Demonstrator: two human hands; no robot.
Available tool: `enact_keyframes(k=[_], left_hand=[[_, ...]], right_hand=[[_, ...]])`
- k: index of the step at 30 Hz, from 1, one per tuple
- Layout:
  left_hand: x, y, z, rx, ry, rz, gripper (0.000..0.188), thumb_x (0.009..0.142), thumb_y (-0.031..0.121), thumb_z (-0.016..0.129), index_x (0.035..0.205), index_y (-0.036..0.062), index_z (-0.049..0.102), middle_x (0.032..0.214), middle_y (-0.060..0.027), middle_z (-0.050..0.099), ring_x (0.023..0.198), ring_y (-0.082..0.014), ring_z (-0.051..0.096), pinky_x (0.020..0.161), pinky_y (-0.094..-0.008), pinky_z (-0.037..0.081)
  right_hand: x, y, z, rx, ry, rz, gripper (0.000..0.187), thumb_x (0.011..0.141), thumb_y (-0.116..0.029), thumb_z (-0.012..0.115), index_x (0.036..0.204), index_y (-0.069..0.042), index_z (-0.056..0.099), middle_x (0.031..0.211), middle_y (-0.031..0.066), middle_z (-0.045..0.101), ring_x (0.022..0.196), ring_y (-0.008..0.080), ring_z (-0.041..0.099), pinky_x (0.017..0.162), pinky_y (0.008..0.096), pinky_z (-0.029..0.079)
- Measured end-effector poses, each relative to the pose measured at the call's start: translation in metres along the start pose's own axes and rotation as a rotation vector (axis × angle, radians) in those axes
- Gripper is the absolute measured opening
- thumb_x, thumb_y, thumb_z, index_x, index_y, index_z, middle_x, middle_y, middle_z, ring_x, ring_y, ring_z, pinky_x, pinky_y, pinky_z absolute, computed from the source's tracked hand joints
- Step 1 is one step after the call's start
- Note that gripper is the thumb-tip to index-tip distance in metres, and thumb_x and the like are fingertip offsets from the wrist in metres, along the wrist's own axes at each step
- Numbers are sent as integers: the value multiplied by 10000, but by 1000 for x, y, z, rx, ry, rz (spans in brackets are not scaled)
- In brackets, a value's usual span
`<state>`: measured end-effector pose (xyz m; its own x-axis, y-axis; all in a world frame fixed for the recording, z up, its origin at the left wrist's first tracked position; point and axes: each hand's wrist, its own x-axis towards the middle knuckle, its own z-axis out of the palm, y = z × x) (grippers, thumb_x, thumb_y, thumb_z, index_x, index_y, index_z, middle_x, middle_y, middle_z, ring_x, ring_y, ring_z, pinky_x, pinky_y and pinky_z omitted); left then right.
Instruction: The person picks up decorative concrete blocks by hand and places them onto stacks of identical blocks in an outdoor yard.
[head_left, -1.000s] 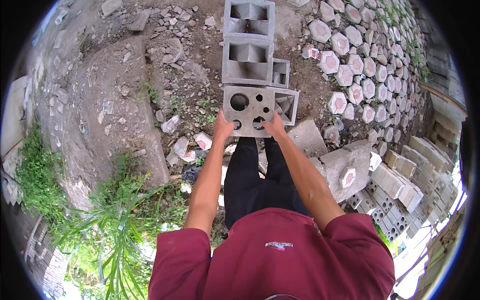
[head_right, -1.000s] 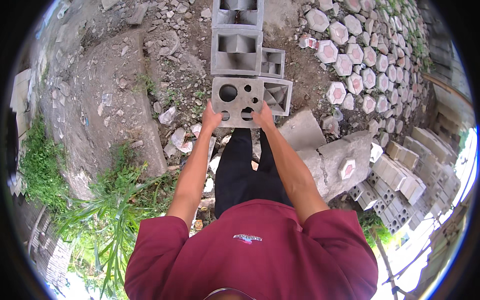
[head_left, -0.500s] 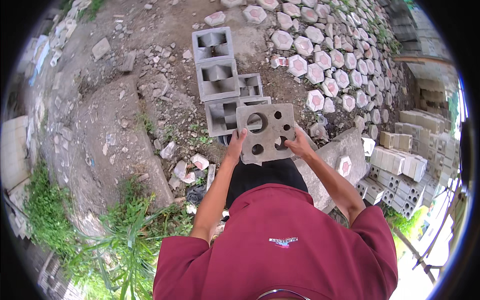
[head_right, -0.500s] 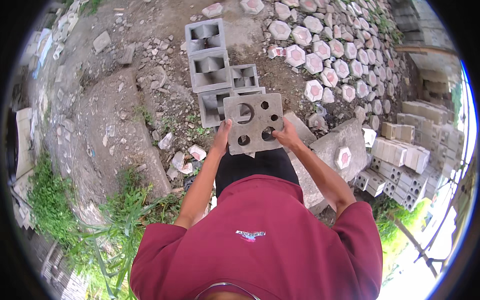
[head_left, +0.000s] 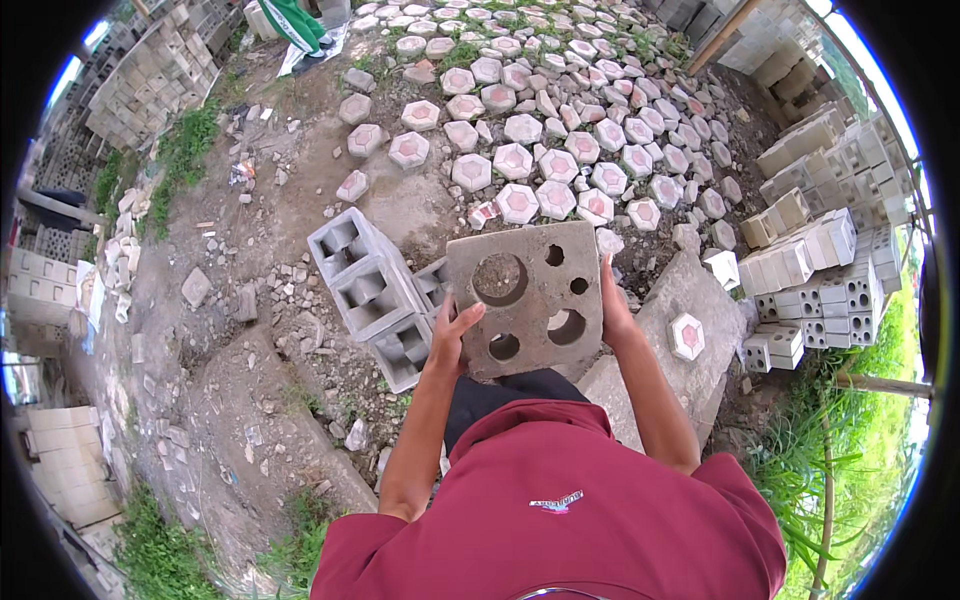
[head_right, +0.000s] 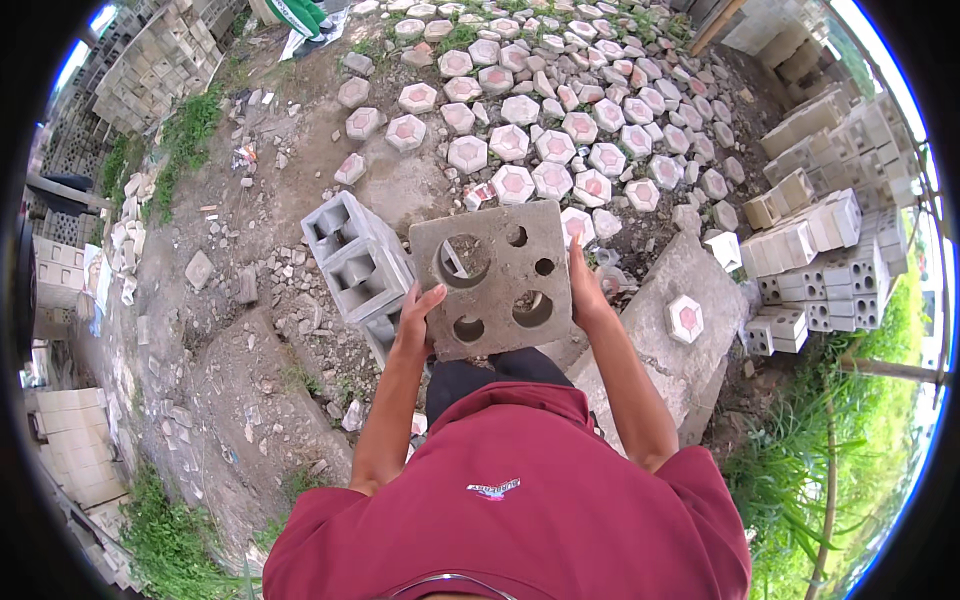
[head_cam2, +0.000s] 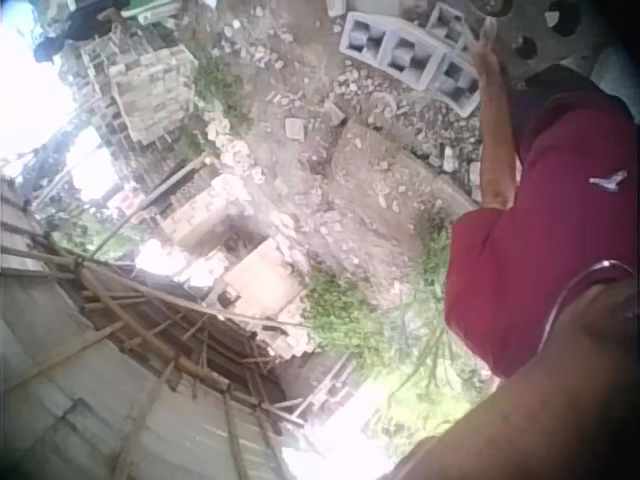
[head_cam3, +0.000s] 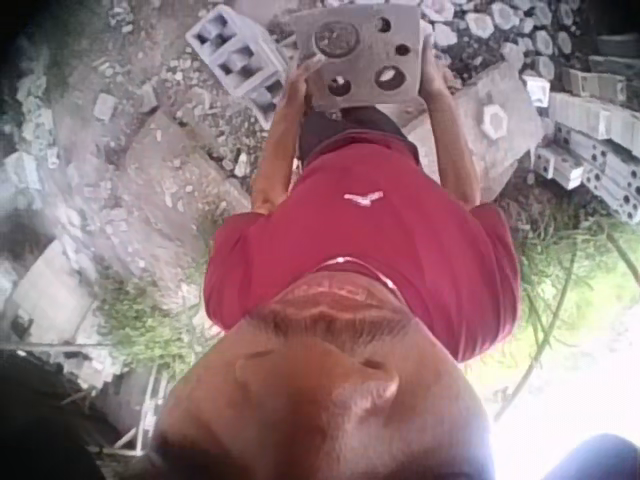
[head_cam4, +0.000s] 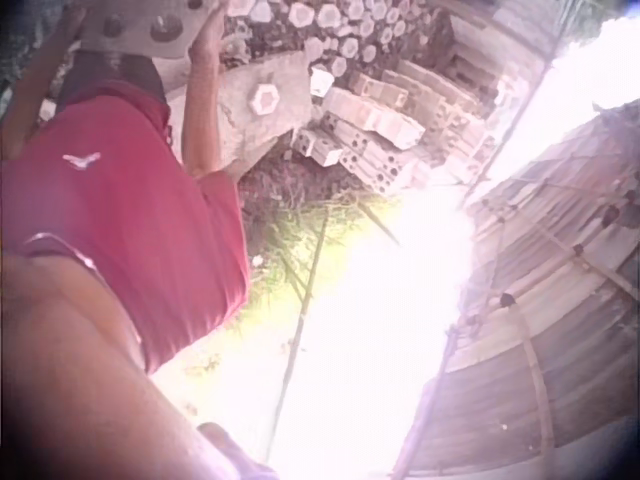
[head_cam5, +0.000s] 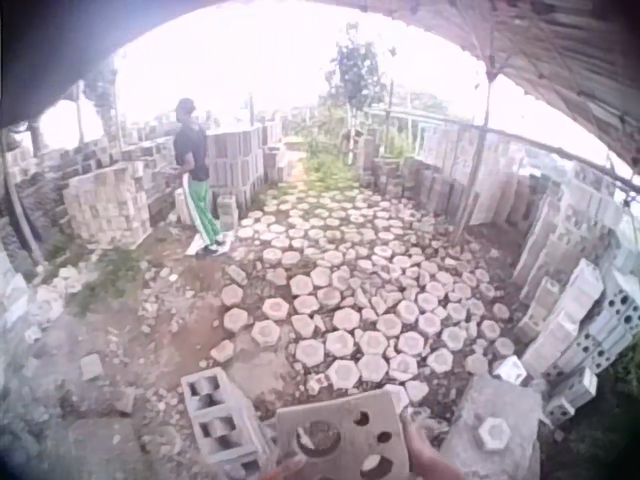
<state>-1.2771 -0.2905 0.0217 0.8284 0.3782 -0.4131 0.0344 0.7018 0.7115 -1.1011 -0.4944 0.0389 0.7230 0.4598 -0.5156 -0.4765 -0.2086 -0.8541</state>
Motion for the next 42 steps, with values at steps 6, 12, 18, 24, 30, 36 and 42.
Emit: enact_keyframes(k=[6, 12, 18, 24, 30, 36, 42], left_hand=[[48, -36, 48, 87, 28, -90, 644, 804, 296, 694, 1315, -9, 449, 1155, -125, 597, 1023, -224, 606, 876, -363, 484], [89, -41, 88, 59, -169, -133, 531, 873, 364, 632, 1251, 11, 512, 1124, -98, 610, 998, -201, 608, 871, -349, 482], [111, 4, 151, 57, -242, -264, 787, 894, 603, 542, 1394, 10, 409, 1302, -134, 541, 1151, -233, 552, 984, -362, 429], [174, 20, 190, 119, -301, -289, 833, 892, 645, 507, 1436, 31, 359, 1368, -132, 488, 1199, -244, 520, 1001, -380, 416], [297, 46, 208, 132, -310, -310, 862, 877, 661, 516, 1442, 30, 355, 1365, -131, 497, 1203, -246, 522, 999, -381, 424], [409, 106, 252, 210, -201, -162, 874, 878, 665, 509, 1445, 20, 344, 1383, -135, 478, 1209, -242, 518, 1006, -370, 421], [500, 155, 301, 253, -207, -177, 894, 876, 664, 511, 1461, 19, 307, 1401, -136, 458, 1228, -252, 502, 1021, -377, 407]], right_hand=[[8, 14, -45, 323, 144, 38, 800, 920, -663, 416, 1446, -62, 394, 1397, 134, 487, 1219, 264, 508, 1016, 396, 407], [-8, -20, -84, 313, 356, 86, 719, 947, -596, 423, 1357, -11, 500, 1311, 137, 558, 1151, 254, 551, 974, 379, 430], [-5, -49, -105, 397, 509, 25, 535, 993, -433, 425, 1313, -13, 515, 1225, 118, 608, 1040, 242, 617, 904, 378, 496], [28, -80, -118, 523, 571, -54, 598, 942, -500, 481, 1258, -2, 579, 1186, 122, 625, 1014, 222, 609, 881, 361, 483], [146, -132, -133, 525, 482, -83, 637, 937, -547, 471, 1287, -22, 562, 1183, 119, 631, 1028, 238, 617, 897, 376, 487], [282, -215, -145, 571, 246, -68, 879, 888, -734, 366, 1401, -24, 442, 1355, 165, 524, 1204, 292, 531, 1026, 405, 407], [365, -288, -153, 609, 249, -58, 875, 882, -742, 374, 1433, -63, 405, 1379, 158, 500, 1218, 289, 518, 1024, 407, 409]])
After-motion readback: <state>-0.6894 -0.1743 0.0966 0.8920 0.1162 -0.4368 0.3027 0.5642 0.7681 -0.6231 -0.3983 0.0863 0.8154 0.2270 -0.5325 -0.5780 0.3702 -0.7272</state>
